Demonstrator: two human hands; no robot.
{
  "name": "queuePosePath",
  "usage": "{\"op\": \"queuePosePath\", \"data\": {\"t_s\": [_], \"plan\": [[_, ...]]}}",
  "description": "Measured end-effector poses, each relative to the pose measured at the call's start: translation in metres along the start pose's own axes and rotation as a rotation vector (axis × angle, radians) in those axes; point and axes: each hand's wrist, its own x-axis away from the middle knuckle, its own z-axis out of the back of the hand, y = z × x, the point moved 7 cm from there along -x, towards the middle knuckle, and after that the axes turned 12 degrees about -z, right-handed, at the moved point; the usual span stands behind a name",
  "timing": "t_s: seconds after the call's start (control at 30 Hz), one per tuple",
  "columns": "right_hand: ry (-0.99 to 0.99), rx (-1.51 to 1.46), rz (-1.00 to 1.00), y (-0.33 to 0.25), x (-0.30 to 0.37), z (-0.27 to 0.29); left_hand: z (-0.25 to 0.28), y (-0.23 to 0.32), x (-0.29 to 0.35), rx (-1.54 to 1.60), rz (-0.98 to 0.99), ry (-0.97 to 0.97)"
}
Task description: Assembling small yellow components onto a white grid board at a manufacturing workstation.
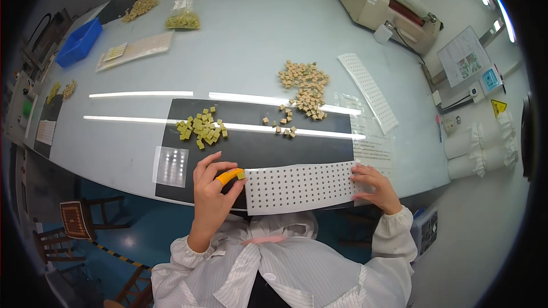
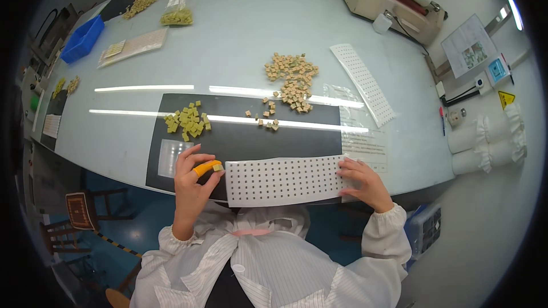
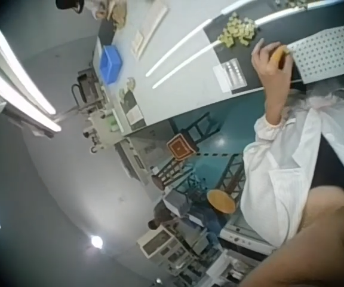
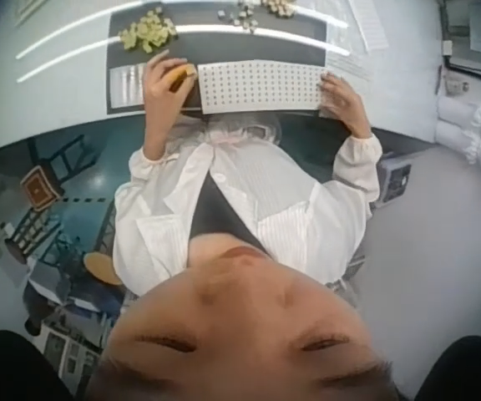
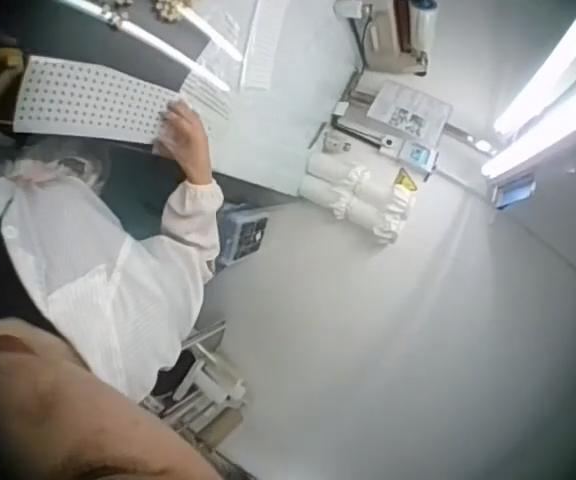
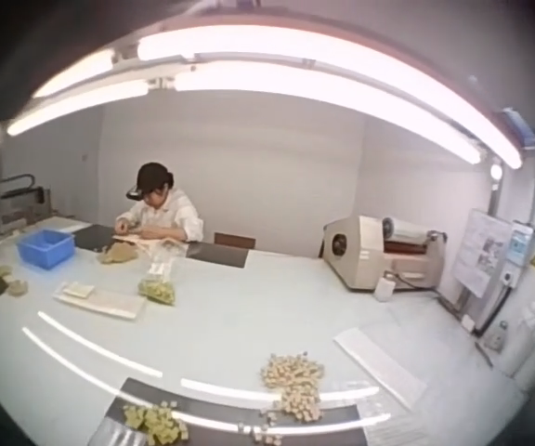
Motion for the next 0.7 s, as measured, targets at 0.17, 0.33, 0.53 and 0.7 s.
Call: {"op": "queuePosePath", "data": {"t_s": [0.17, 0.33, 0.53, 0.7], "plan": [[0.402, -0.254, -0.338, 0.095, 0.074, 0.035, -0.013, -0.020, 0.000, 0.036, 0.042, -0.020], [0.500, -0.216, -0.393, 0.118, 0.087, 0.042, -0.024, -0.033, -0.001, -0.060, 0.056, -0.079], [0.399, 0.020, -0.255, 0.054, -0.005, 0.017, -0.007, -0.044, -0.003, -0.093, 0.080, -0.026], [0.545, -0.038, -0.246, 0.086, -0.010, 0.027, -0.014, -0.045, -0.003, -0.106, 0.033, -0.041]]}}
